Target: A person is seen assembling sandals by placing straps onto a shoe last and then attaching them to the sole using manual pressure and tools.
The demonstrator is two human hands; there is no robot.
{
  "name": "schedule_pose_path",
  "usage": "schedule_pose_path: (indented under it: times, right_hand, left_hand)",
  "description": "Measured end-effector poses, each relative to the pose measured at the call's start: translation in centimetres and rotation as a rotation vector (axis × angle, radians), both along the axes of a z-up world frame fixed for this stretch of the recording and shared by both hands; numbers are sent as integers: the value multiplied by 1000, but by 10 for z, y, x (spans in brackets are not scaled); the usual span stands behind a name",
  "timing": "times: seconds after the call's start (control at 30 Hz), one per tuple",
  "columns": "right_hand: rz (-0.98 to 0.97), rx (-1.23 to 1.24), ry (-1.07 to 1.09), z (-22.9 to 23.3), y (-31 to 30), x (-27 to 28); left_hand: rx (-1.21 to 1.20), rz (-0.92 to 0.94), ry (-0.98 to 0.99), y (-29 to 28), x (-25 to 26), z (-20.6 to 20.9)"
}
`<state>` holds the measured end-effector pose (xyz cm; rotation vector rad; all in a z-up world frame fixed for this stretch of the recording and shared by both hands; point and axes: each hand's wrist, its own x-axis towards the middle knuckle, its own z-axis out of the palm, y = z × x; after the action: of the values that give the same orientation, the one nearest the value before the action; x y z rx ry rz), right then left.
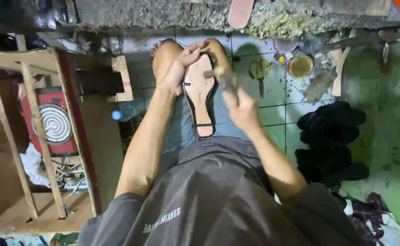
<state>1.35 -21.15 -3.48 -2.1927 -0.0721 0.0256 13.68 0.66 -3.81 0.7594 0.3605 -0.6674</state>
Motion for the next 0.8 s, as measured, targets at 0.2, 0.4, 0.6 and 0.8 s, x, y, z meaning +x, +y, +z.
schedule_pose_path:
  times: [0.2,0.4,0.6,0.8]
  right_hand:
    - [-176,-335,-444,81,-83,104]
    - [-163,-1000,-721,112,-98,142]
    - [100,-178,-462,36,30,25]
    - [309,-391,-353,21,91,-43]
  left_hand:
    - [499,-102,-317,5,-35,63]
    - [1530,-182,-220,39,-108,118]
    - [1307,389,-156,90,-162,40]
    - [1346,417,-618,37,-110,68]
